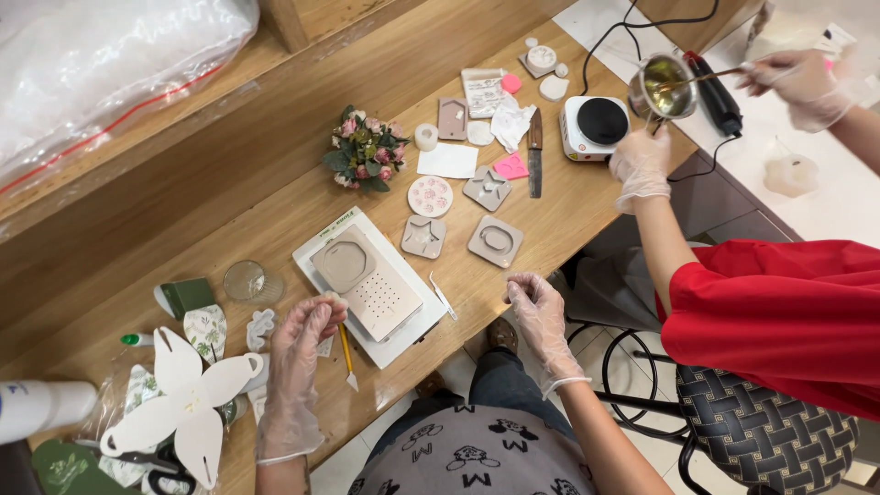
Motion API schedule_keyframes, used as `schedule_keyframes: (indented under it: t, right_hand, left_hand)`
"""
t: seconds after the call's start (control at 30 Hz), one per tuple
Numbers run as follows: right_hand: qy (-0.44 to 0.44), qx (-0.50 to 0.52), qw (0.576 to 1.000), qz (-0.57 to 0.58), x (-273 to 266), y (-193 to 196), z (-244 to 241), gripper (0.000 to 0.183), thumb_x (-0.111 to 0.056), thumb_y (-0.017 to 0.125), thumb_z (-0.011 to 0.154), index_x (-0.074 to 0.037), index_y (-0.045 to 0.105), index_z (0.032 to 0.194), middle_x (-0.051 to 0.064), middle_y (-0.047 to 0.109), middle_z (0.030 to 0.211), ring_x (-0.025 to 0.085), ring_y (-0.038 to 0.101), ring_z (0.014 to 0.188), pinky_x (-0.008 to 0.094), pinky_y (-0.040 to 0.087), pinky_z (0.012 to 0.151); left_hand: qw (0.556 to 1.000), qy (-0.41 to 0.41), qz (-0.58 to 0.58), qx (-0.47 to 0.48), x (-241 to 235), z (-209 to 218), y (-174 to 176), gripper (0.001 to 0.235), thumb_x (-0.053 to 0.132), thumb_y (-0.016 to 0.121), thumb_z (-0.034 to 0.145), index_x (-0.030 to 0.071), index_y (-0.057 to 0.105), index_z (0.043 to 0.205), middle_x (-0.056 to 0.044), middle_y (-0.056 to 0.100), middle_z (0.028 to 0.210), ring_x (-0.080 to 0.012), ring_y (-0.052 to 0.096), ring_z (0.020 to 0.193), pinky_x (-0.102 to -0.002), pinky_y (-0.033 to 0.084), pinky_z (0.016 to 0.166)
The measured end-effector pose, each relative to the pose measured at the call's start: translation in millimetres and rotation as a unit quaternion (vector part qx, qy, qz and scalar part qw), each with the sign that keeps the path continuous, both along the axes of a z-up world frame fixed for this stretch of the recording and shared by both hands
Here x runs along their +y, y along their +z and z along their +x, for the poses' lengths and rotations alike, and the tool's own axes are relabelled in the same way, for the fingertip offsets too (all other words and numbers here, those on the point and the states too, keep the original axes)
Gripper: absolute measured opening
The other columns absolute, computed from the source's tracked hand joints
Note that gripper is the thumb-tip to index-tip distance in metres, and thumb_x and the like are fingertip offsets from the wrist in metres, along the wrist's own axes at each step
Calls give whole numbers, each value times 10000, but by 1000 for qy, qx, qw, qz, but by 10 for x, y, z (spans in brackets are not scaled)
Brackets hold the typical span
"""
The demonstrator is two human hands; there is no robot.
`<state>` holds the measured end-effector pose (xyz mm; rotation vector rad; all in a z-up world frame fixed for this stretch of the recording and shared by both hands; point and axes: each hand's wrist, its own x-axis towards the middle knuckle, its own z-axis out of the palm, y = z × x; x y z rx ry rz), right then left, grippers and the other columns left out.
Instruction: Stirring and checking the temperature or consistency of melted wax in a pot on a heating plate.
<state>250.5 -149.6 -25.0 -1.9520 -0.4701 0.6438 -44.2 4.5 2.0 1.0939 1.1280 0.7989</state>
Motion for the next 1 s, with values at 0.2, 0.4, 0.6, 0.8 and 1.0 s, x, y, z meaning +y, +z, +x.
schedule_keyframes:
  t: [0.2,0.4,0.6,0.8,1.0]
  right_hand:
    - [5,40,999,6,-28,178,54,200,-122,606,928,-20,725,1051,54,682,772,127,618,731,244,490,705]
    - [-10,-24,997,-76,-342,612,496,278,-207,658,915,-88,747,1149,25,733,890,124,613,713,254,492,643]
    - [-266,-41,959,86,-959,1119,1282,282,-87,559,1023,-32,627,1291,88,673,1158,168,610,1005,267,466,872]
    - [-318,0,939,130,-991,1241,1541,393,36,486,1003,-58,510,1384,111,603,1252,193,595,1063,291,488,938]
    - [-325,-3,933,154,-1015,1293,1634,441,31,468,1001,-66,450,1430,99,562,1313,191,575,1130,286,461,953]
  left_hand:
    - [999,-20,-34,-14,86,182,40,226,184,654,941,60,707,1122,-103,781,1005,-191,720,930,-315,550,859]
    - [996,-56,-62,-11,123,698,-17,243,150,680,903,23,710,1108,-134,770,1010,-208,682,975,-348,498,906]
    - [990,-118,-81,-12,185,1271,-200,285,158,635,944,-48,724,1120,-171,763,1028,-240,696,974,-346,506,900]
    - [981,-150,-119,-15,85,1891,152,305,98,631,920,-74,735,1149,-209,779,1014,-268,694,968,-361,502,904]
    - [975,-184,-120,6,-4,2166,148,279,131,628,920,-24,744,1121,-171,776,987,-260,703,997,-386,506,939]
